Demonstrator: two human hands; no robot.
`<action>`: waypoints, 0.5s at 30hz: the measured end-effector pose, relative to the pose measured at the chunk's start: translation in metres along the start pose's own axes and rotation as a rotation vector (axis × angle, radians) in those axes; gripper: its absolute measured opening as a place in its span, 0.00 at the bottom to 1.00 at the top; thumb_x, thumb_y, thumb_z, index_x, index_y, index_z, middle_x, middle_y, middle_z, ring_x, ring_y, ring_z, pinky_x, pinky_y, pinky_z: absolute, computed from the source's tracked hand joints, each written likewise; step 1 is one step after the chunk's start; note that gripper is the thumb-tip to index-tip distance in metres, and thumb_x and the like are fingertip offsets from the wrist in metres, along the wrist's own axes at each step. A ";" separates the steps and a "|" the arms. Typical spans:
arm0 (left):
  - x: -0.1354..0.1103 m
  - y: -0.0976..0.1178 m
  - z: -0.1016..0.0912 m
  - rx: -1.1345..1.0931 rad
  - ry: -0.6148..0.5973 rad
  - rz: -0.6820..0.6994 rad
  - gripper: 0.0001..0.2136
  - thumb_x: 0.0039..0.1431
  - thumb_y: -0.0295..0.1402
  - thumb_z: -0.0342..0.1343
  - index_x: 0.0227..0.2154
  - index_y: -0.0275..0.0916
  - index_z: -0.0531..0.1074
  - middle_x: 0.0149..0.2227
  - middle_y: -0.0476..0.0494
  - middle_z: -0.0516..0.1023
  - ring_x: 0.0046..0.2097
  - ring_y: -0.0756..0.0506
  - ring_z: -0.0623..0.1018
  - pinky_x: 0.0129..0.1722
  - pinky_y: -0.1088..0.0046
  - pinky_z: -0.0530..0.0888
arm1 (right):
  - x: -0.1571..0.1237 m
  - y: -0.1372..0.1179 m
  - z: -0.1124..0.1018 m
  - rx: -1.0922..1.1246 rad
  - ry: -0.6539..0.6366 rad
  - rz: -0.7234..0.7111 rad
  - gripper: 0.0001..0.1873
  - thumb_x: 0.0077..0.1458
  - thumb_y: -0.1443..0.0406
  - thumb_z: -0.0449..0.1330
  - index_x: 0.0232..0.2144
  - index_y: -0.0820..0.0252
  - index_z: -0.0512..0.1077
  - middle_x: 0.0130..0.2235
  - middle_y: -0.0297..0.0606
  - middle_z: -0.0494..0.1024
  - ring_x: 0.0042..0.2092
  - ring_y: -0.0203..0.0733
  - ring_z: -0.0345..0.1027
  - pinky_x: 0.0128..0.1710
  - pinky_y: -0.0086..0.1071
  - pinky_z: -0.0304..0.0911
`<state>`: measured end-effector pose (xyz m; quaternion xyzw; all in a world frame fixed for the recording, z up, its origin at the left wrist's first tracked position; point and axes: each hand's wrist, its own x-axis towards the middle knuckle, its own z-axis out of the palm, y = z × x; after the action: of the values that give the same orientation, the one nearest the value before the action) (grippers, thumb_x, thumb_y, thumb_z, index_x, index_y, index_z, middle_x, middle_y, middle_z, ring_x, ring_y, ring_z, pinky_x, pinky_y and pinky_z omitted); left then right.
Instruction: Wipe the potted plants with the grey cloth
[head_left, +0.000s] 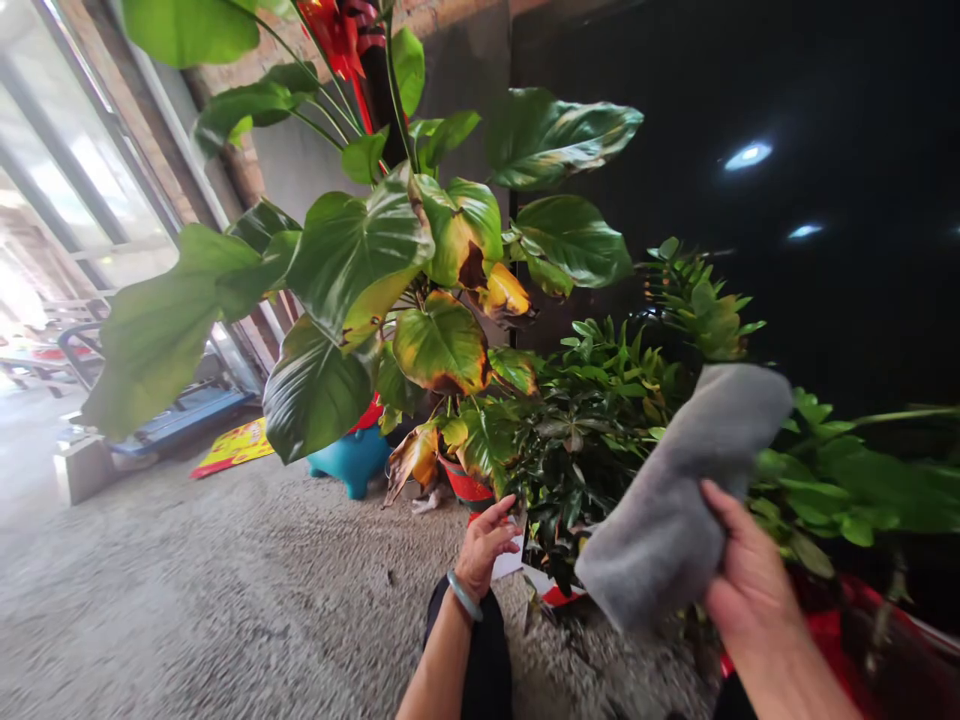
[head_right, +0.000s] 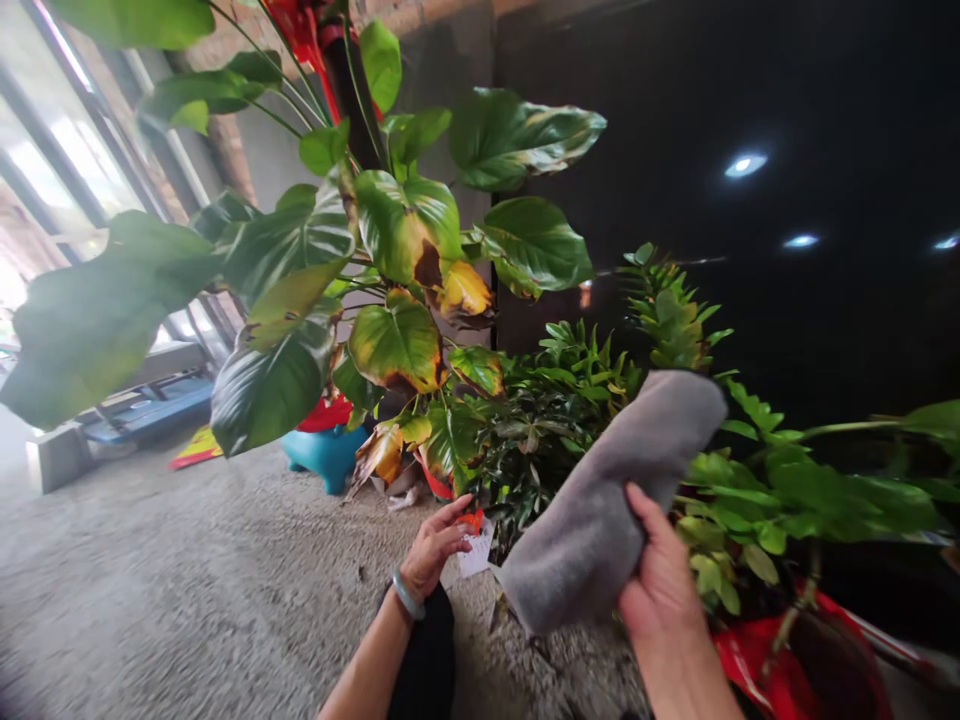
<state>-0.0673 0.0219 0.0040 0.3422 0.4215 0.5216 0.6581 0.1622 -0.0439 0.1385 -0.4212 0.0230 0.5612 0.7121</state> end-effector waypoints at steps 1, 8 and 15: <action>0.000 -0.001 0.000 0.002 -0.005 0.002 0.29 0.31 0.31 0.70 0.44 0.34 0.80 0.28 0.43 0.77 0.33 0.46 0.74 0.30 0.73 0.69 | -0.001 0.012 0.002 -0.031 0.011 0.091 0.10 0.36 0.70 0.67 0.24 0.53 0.74 0.20 0.29 0.81 0.23 0.45 0.76 0.39 0.42 0.75; 0.001 -0.001 -0.004 -0.009 -0.011 0.000 0.29 0.31 0.32 0.71 0.44 0.34 0.80 0.27 0.44 0.77 0.32 0.47 0.74 0.30 0.73 0.68 | -0.025 0.080 -0.060 -0.455 -0.152 0.556 0.18 0.30 0.59 0.75 0.25 0.63 0.77 0.26 0.45 0.83 0.38 0.58 0.78 0.40 0.41 0.73; 0.000 0.000 -0.001 -0.011 -0.003 -0.001 0.29 0.30 0.31 0.70 0.43 0.33 0.80 0.27 0.43 0.77 0.32 0.46 0.74 0.29 0.73 0.68 | -0.021 -0.008 -0.005 -0.088 0.071 -0.041 0.12 0.31 0.72 0.67 0.24 0.55 0.77 0.21 0.30 0.81 0.18 0.41 0.70 0.24 0.33 0.72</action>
<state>-0.0686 0.0219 0.0034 0.3392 0.4180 0.5229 0.6609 0.1628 -0.0637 0.1505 -0.4723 0.0148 0.5316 0.7029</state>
